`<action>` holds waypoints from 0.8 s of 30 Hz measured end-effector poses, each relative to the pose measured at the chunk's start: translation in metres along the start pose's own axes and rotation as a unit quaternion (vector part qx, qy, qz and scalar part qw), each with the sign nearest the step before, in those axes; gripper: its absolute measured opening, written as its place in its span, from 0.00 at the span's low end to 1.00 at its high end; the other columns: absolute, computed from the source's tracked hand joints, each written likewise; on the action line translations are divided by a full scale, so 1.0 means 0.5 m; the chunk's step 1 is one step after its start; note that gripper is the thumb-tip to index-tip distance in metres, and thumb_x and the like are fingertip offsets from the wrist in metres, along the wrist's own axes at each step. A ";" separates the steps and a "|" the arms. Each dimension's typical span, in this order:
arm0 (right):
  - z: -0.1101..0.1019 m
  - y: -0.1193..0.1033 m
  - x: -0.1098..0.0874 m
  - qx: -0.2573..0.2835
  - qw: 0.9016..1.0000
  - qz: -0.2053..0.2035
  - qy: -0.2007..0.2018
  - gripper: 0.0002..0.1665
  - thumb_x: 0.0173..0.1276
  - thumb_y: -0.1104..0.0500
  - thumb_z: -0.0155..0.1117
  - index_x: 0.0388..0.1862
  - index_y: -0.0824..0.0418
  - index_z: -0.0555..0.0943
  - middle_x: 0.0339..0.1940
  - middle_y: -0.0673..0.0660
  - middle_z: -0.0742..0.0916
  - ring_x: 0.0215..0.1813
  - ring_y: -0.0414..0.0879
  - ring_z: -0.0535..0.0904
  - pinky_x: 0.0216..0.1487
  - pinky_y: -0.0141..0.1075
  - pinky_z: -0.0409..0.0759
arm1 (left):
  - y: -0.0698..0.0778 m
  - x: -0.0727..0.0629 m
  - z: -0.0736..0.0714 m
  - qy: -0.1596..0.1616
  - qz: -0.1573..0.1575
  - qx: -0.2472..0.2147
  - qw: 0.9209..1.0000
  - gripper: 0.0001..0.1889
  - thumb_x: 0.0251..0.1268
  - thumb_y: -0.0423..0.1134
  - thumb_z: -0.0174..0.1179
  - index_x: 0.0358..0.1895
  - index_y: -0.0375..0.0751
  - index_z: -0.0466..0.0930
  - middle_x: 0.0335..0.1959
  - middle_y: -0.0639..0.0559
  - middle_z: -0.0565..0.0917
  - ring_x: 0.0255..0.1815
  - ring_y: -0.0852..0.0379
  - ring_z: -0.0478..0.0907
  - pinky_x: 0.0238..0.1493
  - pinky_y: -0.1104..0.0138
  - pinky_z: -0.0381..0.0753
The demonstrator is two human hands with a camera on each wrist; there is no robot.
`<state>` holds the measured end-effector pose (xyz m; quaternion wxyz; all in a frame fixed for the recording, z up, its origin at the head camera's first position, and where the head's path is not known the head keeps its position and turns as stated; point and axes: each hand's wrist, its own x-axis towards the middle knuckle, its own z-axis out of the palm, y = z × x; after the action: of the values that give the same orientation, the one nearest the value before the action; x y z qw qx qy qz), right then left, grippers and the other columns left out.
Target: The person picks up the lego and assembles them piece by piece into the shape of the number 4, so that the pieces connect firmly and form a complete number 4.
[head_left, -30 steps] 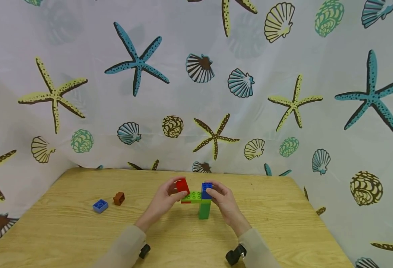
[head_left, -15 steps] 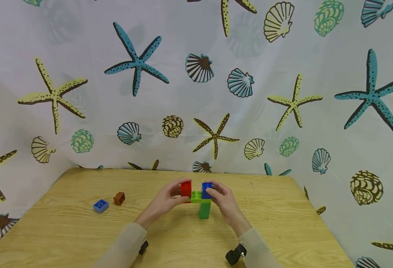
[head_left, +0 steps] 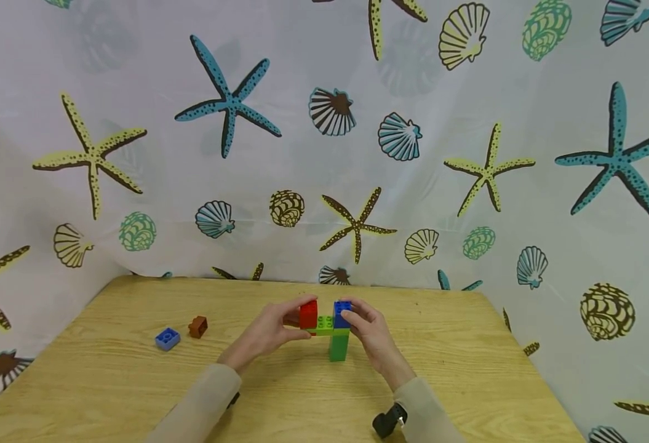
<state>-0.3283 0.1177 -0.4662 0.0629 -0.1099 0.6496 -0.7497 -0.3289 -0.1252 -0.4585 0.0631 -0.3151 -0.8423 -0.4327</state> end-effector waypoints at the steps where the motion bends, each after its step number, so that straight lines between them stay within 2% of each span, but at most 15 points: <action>1: 0.000 0.000 0.000 0.000 1.000 0.000 0.000 0.25 0.70 0.54 0.63 0.64 0.59 0.76 0.64 0.61 0.77 0.65 0.55 0.73 0.74 0.55 0.61 | 0.000 0.001 0.000 0.000 0.002 0.004 1.000 0.39 0.55 0.32 0.71 0.73 0.50 0.66 0.53 0.47 0.85 0.45 0.55 0.85 0.51 0.63 0.83; 4: -0.001 -0.001 -0.001 -0.002 1.000 0.000 0.000 0.25 0.70 0.53 0.64 0.64 0.59 0.76 0.64 0.61 0.77 0.63 0.53 0.74 0.73 0.54 0.62 | 0.003 0.002 -0.002 -0.003 0.006 0.011 1.000 0.38 0.56 0.33 0.70 0.72 0.49 0.67 0.52 0.47 0.85 0.45 0.56 0.85 0.51 0.63 0.83; 10: -0.004 0.000 0.001 0.000 1.000 0.000 -0.004 0.27 0.70 0.51 0.64 0.65 0.60 0.75 0.65 0.61 0.76 0.66 0.56 0.72 0.73 0.53 0.62 | 0.012 0.004 -0.003 -0.007 0.004 0.020 1.000 0.36 0.57 0.33 0.70 0.71 0.48 0.68 0.50 0.47 0.86 0.43 0.56 0.85 0.51 0.57 0.83; 16: -0.005 0.002 0.002 -0.004 1.000 -0.005 -0.007 0.27 0.70 0.50 0.64 0.64 0.59 0.76 0.65 0.62 0.77 0.64 0.53 0.74 0.73 0.55 0.61 | 0.015 0.006 -0.003 -0.003 0.017 0.032 0.999 0.35 0.57 0.35 0.70 0.70 0.44 0.70 0.49 0.46 0.86 0.42 0.56 0.85 0.50 0.57 0.83; 24: -0.005 0.000 0.000 -0.006 1.000 -0.006 -0.009 0.26 0.70 0.51 0.64 0.64 0.59 0.76 0.64 0.61 0.77 0.61 0.48 0.75 0.72 0.52 0.64 | 0.011 0.001 0.000 0.003 0.016 0.043 0.999 0.37 0.58 0.36 0.70 0.72 0.50 0.68 0.50 0.47 0.86 0.43 0.56 0.85 0.51 0.55 0.83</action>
<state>-0.3289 0.1202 -0.4664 0.0637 -0.1205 0.6526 -0.7453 -0.3261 -0.1228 -0.4545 0.0855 -0.3241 -0.8549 -0.3960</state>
